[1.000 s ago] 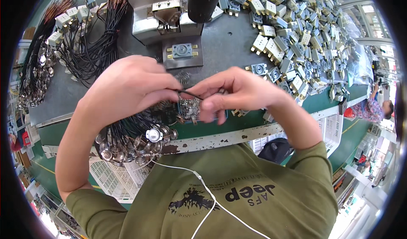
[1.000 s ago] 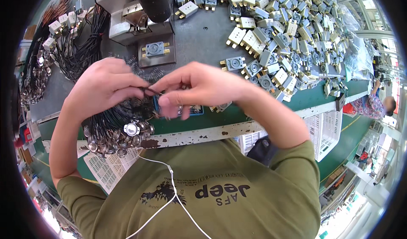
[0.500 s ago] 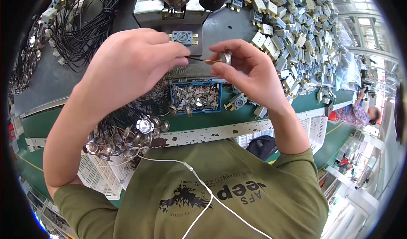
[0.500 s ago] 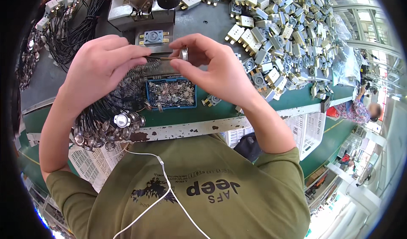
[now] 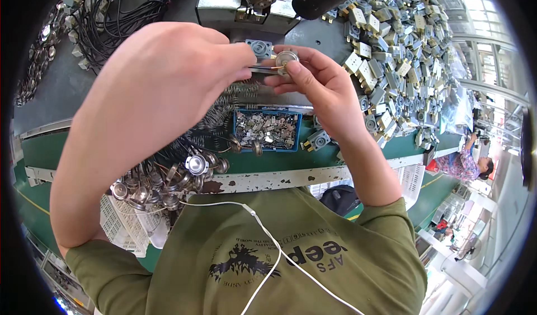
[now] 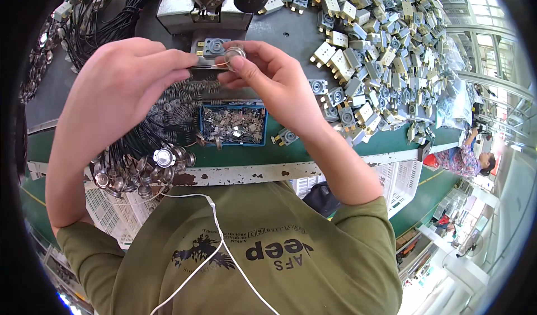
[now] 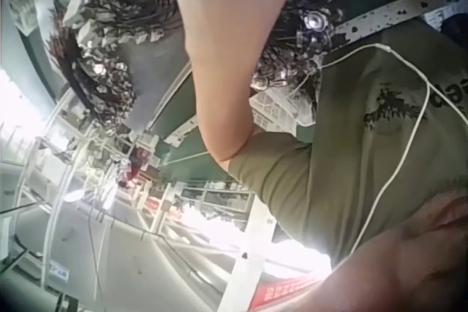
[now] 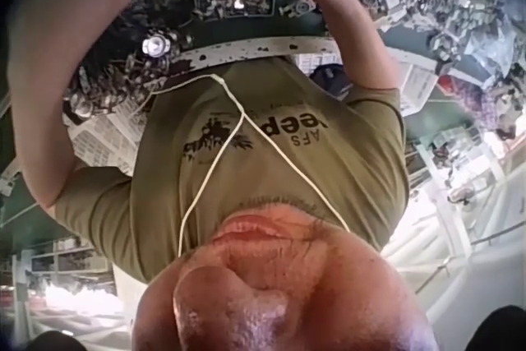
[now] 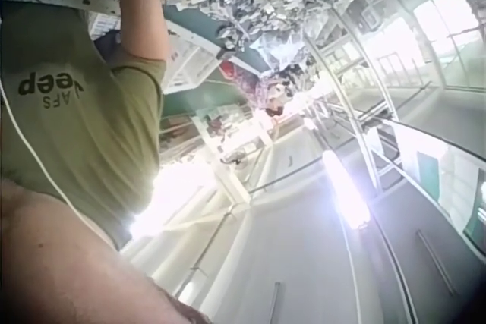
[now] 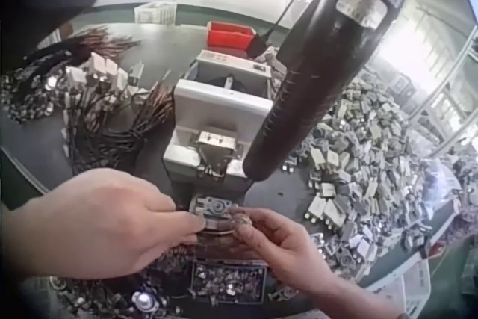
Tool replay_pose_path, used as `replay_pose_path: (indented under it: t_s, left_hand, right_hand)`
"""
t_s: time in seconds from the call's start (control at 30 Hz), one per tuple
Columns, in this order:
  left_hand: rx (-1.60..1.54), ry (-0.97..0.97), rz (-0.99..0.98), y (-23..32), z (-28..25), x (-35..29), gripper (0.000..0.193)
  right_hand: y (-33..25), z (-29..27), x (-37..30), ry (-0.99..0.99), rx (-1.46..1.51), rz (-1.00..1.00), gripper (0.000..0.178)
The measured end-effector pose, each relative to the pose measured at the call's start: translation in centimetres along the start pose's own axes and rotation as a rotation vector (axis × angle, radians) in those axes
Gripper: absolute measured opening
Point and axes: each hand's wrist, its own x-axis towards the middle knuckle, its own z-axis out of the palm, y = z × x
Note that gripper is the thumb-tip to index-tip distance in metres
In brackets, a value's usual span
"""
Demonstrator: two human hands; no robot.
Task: Assembling small electronic components using a pneumatic screwdriver on a production line.
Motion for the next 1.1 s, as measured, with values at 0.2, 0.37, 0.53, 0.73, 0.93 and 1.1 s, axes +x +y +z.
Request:
replay_pose_path:
  t_s: [0.2, 0.37, 0.53, 0.73, 0.93, 1.1]
  left_hand:
    - [-0.151, 0.108, -0.086, 0.9, 2.2, 0.4, 0.017]
    - [-0.557, 0.059, -0.196, -0.7, 3.6, 0.1, 0.012]
    - [0.052, 0.078, 0.09, -1.7, 2.2, -0.3, 0.009]
    - [0.146, 0.053, 0.123, -1.1, 2.4, -1.2, 0.019]
    - [0.029, 0.075, 0.104, -0.5, 2.6, -0.8, 0.021]
    - [0.077, 0.046, 0.157, -0.7, 3.6, -0.7, 0.027]
  right_hand:
    - [0.6, 1.5, -0.6, 0.373, -0.214, -0.278, 0.031]
    - [-0.1, 4.4, -1.1, 0.202, 0.668, -0.371, 0.027]
    - [-1.7, 1.5, -0.4, 0.062, -0.017, -0.167, 0.024]
    - [-3.3, 1.3, 0.0, -0.141, -0.414, 0.038, 0.027]
    - [-0.8, 3.0, -2.2, 0.134, -0.324, -0.203, 0.042]
    - [-2.0, 1.2, -0.3, -0.118, -0.535, -0.101, 0.034]
